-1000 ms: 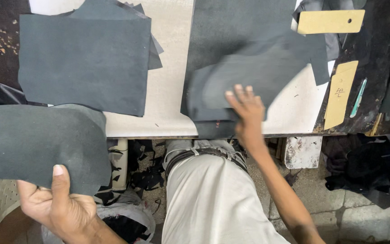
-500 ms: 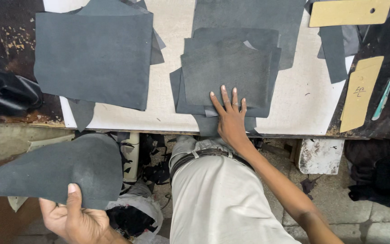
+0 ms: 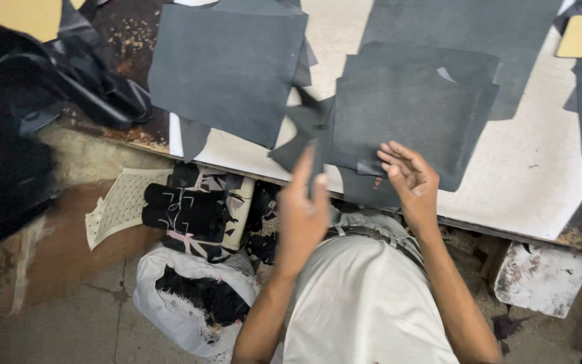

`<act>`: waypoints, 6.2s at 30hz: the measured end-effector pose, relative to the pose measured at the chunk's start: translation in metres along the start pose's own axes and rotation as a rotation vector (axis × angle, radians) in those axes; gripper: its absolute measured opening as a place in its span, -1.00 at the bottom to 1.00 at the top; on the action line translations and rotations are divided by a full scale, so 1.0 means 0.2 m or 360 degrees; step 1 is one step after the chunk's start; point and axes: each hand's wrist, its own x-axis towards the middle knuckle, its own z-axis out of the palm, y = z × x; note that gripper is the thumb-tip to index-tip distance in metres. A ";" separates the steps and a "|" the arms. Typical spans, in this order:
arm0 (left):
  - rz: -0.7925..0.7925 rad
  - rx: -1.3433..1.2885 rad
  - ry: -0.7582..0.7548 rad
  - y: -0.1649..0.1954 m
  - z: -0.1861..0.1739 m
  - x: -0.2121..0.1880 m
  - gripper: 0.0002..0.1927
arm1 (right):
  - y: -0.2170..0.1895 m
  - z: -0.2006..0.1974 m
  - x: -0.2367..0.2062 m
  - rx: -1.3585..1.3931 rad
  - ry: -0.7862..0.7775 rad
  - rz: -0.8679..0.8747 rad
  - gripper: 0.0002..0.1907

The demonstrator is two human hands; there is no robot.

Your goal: The person uses a cardboard template and a utility knife to cut multiple identical pieces from a large sheet of black leather. The cut pieces are stacked and organized on the worktable.

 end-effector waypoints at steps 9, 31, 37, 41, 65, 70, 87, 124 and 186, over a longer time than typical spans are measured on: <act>0.0275 0.0572 -0.0789 -0.27 0.17 0.13 -0.37 | 0.21 -0.03 0.12 0.0586 0.0133 0.0397 -0.55; 0.0833 0.0951 0.0293 -0.42 -0.40 0.57 -0.55 | 0.02 0.12 0.11 -0.0257 0.0474 0.0300 -0.70; 0.0803 0.0642 0.0306 -0.50 -0.49 0.63 -0.57 | -0.41 0.36 0.09 0.0157 0.0475 0.0115 -0.74; 0.0728 0.0226 0.0339 -0.56 -0.59 0.61 -0.71 | -0.55 0.64 0.24 -0.0067 0.0463 0.0031 -0.68; 0.0815 -0.0247 0.0798 -0.35 -1.01 1.17 -0.48 | -0.36 0.68 0.67 0.0086 0.0303 0.0140 -0.77; 0.0915 0.0345 0.1154 -0.35 -0.89 1.08 -0.49 | -0.54 0.59 0.49 -0.0850 0.0443 0.0479 -0.64; 0.0832 0.1048 0.0596 -0.19 -0.28 1.01 -0.73 | -0.15 0.29 0.04 0.0181 0.1007 0.0024 -0.78; 0.1668 0.1033 0.1504 0.14 -1.78 -0.12 -0.69 | 0.00 0.95 1.05 -0.1030 0.0177 -0.0053 -0.64; 0.1020 0.1007 -0.0765 -0.27 0.41 0.43 -0.49 | -0.26 -1.31 -1.14 0.0003 0.2718 -0.0032 -0.91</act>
